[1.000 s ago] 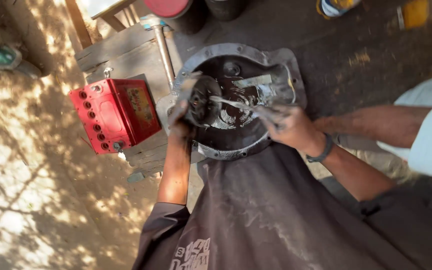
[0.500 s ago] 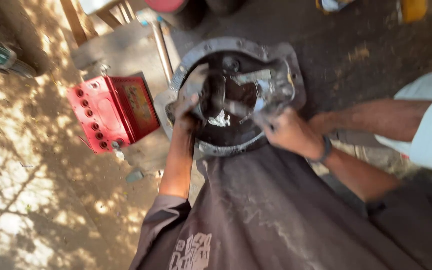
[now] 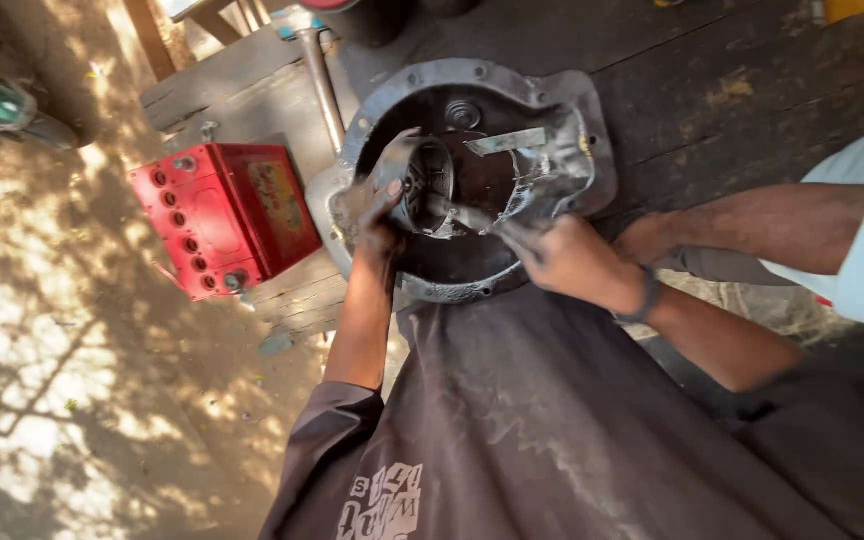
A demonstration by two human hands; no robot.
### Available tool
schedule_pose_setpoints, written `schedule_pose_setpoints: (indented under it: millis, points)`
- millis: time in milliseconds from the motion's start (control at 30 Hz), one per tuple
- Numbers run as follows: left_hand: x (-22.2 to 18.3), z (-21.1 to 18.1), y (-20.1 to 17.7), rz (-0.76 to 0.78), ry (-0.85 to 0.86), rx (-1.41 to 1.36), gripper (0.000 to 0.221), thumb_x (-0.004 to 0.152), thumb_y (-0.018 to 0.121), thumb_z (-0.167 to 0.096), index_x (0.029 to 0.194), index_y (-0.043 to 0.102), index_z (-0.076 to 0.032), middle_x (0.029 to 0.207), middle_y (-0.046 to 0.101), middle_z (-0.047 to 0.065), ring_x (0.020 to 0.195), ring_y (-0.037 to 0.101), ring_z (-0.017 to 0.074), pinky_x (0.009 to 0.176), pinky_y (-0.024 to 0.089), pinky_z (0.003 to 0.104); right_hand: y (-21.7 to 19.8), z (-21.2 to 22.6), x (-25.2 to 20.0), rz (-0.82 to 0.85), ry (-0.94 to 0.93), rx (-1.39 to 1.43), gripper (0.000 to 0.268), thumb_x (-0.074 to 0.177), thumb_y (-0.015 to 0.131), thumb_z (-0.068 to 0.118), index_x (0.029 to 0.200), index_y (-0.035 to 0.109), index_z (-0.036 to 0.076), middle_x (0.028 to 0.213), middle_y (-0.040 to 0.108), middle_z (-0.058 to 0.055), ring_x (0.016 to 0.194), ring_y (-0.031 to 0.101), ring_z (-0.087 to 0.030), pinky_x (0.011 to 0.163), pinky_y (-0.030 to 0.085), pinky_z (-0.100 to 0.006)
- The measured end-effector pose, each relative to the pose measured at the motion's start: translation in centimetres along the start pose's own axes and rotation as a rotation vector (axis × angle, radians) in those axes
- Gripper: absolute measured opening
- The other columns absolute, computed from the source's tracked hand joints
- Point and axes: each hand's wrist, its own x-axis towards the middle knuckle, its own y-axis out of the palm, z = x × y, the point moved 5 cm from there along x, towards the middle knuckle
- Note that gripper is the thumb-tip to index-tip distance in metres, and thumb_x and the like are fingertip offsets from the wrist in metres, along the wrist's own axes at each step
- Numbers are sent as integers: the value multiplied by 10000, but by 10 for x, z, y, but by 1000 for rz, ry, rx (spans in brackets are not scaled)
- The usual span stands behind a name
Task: Scrubbing and rinsing mechanical components in a basin of cleaning fluid at a repair workbench.
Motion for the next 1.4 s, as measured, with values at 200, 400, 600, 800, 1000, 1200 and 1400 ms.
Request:
schedule_pose_setpoints:
  millis: [200,400,600,800,1000,1200,1400]
  points:
    - [-9,-30,59,152,33,-29,782,869,736,-299,1541,485,14,1255,648,192,1134,636,294,1014,532,396,13,-23,5,81,109,-303,226,957,679,23,1157,760,-46,647,690,-190,452,646,-319,417,477,-433]
    - [-1,49,-53,-148,-43,170,829,783,740,-285,1514,477,3,1377,621,127,1263,599,241,1105,464,334,-39,13,27,-273,-142,-44,216,992,650,54,1147,722,-77,884,704,-227,681,679,-344,576,536,-385]
    - [-8,-8,25,158,53,67,811,799,726,-316,1502,498,18,1389,642,155,1288,617,267,1129,484,336,-4,-18,16,-41,182,121,206,984,703,144,933,767,-45,655,616,-264,444,652,-288,420,425,-430]
    - [1,48,-78,-168,-60,9,779,785,717,-255,1473,421,-36,1239,623,155,1110,636,286,970,546,445,17,-28,1,48,61,259,240,900,724,148,1044,781,-35,816,722,-234,518,682,-256,489,495,-351]
    - [-15,14,-19,36,-1,-110,755,888,672,-281,1537,448,34,1338,636,176,1196,627,285,1060,499,406,-39,-53,17,-116,391,135,319,965,635,166,1196,744,-26,686,651,-255,496,640,-325,518,495,-445]
    - [-21,-20,-2,-38,139,75,806,821,711,-305,1509,473,41,1407,610,169,1303,594,272,1165,435,376,33,-51,30,77,249,-371,196,890,650,182,844,783,46,681,665,-202,618,682,-377,606,540,-511]
    - [-21,15,-44,-191,59,-50,771,800,715,-297,1461,502,37,1319,634,179,1233,606,319,1121,459,414,-32,14,35,-46,345,2,280,923,701,169,1165,774,49,680,681,-205,494,671,-310,498,511,-445]
